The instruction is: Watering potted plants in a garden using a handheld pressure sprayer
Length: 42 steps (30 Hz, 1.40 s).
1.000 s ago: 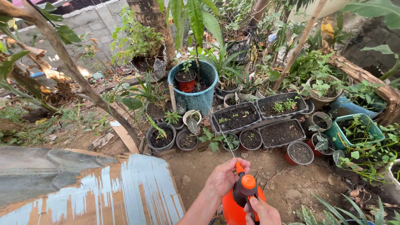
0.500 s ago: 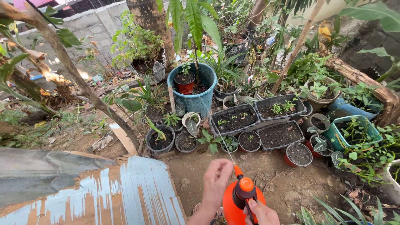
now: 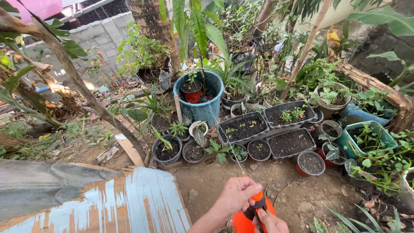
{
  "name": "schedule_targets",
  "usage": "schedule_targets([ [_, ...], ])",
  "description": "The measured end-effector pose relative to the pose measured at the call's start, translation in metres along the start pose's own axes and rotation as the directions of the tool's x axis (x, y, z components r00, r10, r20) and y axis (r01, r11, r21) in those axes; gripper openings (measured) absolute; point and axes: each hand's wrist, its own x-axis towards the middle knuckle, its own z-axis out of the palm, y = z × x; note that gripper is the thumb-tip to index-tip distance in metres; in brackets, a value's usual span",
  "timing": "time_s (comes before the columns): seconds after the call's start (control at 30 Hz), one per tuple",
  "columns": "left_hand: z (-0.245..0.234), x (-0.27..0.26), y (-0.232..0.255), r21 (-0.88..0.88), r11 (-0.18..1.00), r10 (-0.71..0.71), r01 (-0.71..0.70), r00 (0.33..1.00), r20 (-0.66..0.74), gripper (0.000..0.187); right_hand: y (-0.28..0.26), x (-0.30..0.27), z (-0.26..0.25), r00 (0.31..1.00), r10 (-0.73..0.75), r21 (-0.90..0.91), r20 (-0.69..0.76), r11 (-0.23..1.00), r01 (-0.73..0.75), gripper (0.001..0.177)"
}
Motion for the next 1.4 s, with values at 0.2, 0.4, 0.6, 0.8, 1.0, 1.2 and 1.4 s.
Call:
schedule_targets([
  [0.2,0.013,-0.002,0.019,0.004,1.000,0.017,-0.017,0.998,-0.067,0.021,0.039,0.047,-0.031,0.976,0.144,0.173,0.164,0.970,-0.172,0.060],
  [0.4,0.009,-0.028,0.059,0.066,0.997,0.033,-0.030,0.999,-0.043,0.023,-0.058,-0.035,0.027,0.986,0.165,0.121,-0.006,0.979,-0.163,0.056],
  [0.6,0.000,-0.057,0.106,-0.021,0.983,0.180,-0.180,0.984,-0.010,0.019,-0.044,-0.027,0.022,0.994,0.018,0.138,0.107,0.990,-0.033,0.062],
  [0.8,-0.005,-0.028,0.061,-0.069,0.995,0.080,-0.076,0.995,0.057,0.023,-0.046,-0.018,0.028,0.999,-0.002,0.251,0.051,0.968,-0.010,0.049],
  [1.0,-0.017,0.007,0.020,-0.043,0.999,-0.012,0.014,0.998,0.053,0.026,-0.074,-0.019,0.037,0.989,0.118,-0.299,-0.093,0.944,-0.141,0.040],
  [1.2,-0.017,-0.038,0.106,-0.131,0.973,0.201,-0.189,0.976,0.083,0.022,-0.008,0.014,0.004,0.970,-0.128,-0.048,0.205,0.989,0.141,0.023],
  [1.4,-0.022,-0.031,0.106,-0.100,0.961,0.265,-0.257,0.961,0.076,0.024,-0.022,0.020,0.017,0.966,-0.130,-0.129,0.224,0.978,0.162,0.025],
])
